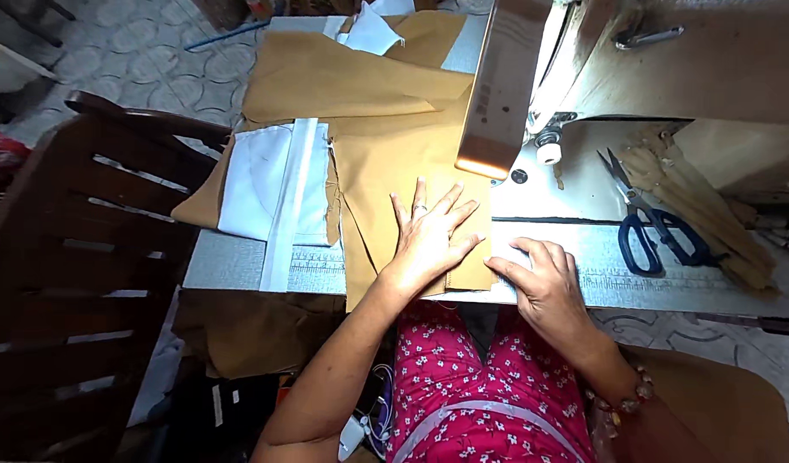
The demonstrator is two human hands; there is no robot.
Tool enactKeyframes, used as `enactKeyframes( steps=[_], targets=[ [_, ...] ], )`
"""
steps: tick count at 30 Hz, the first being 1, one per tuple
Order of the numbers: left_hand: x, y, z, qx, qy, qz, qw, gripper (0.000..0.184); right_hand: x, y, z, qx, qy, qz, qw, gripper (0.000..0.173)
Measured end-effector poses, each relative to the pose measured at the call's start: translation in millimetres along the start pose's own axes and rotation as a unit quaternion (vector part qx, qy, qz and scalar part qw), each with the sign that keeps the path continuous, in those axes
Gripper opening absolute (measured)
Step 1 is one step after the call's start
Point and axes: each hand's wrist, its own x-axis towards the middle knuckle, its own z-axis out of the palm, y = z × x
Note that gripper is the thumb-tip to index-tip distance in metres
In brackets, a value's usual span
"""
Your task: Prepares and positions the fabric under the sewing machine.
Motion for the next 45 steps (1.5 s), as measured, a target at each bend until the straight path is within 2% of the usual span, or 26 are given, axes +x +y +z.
enactKeyframes(
  steps=[7,15,17,20,23,25,30,35,38,41,45],
  targets=[
    [27,-8,-1,-0.003,-0.018,-0.015,1.000,0.056,20,9,0,-0.017,-0.006,-0.001,1.000,0.040],
    [62,-23,-2,0.009,-0.001,-0.007,1.000,0.058,41,15,5,-0.046,-0.006,0.016,0.999,0.041],
    [59,-26,0,0.009,0.036,0.037,0.999,0.054,38,16,8,-0.053,0.003,0.017,0.998,0.042],
    [35,-23,4,0.000,0.151,0.182,0.972,0.029,34,17,12,-0.052,0.026,0.015,0.998,0.041],
    [7,-18,-3,-0.038,0.100,0.247,0.963,0.026,33,17,12,-0.022,0.048,0.032,0.998,0.036],
    [-4,-20,0,-0.036,0.075,0.239,0.968,0.025,31,16,10,0.000,0.054,0.050,0.997,0.033],
    [-4,-23,11,-0.085,0.126,0.214,0.965,0.019,28,19,7,0.052,0.077,0.066,0.994,0.034],
    [6,-21,-8,-0.271,0.098,0.073,0.955,0.018,26,20,2,0.105,0.092,0.067,0.988,0.031],
    [9,-12,-16,-0.283,0.171,0.004,0.944,0.019,27,21,5,0.080,0.095,0.033,0.992,0.030],
    [6,-8,-12,-0.256,0.233,0.044,0.937,0.023,24,17,2,0.018,0.033,-0.008,0.999,0.036],
    [-1,-4,0,-0.204,0.224,0.147,0.942,0.021,19,13,-3,-0.032,0.011,-0.003,0.999,0.036]
  ],
)
